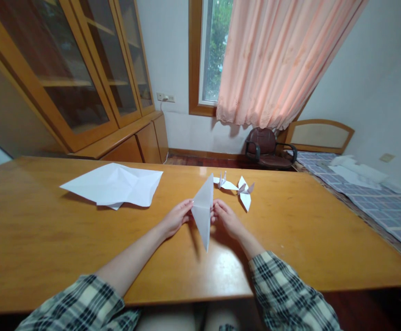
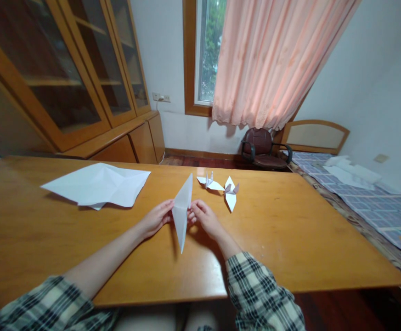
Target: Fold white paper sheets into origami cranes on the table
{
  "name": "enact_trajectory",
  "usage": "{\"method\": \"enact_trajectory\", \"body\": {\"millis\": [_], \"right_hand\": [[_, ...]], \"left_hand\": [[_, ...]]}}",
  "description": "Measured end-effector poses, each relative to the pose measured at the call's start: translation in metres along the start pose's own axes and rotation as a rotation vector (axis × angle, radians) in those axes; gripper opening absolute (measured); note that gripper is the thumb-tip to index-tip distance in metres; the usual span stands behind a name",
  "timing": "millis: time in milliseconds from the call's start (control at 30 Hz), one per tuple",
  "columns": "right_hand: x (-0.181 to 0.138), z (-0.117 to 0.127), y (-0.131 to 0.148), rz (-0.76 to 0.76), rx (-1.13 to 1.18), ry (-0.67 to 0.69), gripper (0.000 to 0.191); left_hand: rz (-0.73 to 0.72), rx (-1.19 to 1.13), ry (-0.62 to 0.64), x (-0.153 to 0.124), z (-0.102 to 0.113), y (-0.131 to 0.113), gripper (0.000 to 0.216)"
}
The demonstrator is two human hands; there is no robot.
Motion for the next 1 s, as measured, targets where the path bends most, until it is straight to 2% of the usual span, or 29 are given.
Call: {"method": "enact_trajectory", "body": {"millis": [133,267,467,767,1000], "right_hand": [[-0.0006,-0.0017,-0.0026,0.005,0.024,0.027,0.039],[-0.0013,-0.0014,-0.0016,0.043,-0.049,0.014,0.041],[-0.0020,-0.0027,0.0044,0.096,-0.093,0.002,0.041],[-0.0025,-0.0024,0.0036,0.081,-0.089,0.003,0.044],[-0.0007,0.0016,0.0053,0.093,-0.084,-0.039,0.036]], "left_hand": [[0.016,0.031,0.056,-0.0040,-0.0073,0.0041,0.038],[0.024,0.047,0.092,-0.0041,-0.0103,0.0074,0.036],[0.018,0.076,0.099,-0.0022,-0.0094,0.0090,0.035],[0.038,0.060,0.113,-0.0033,-0.0102,0.0076,0.034],[0.068,-0.024,0.085,-0.0034,-0.0072,0.0045,0.032]]}}
Point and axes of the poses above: each hand's wrist, its own x-axis towards the middle knuckle, its own z-axis out of the back of the hand, y = z × x, the point moved 9 cm from there along x, towards the middle knuckle, and after that the axes turned 13 degrees about -y, right-handed, at the moved point
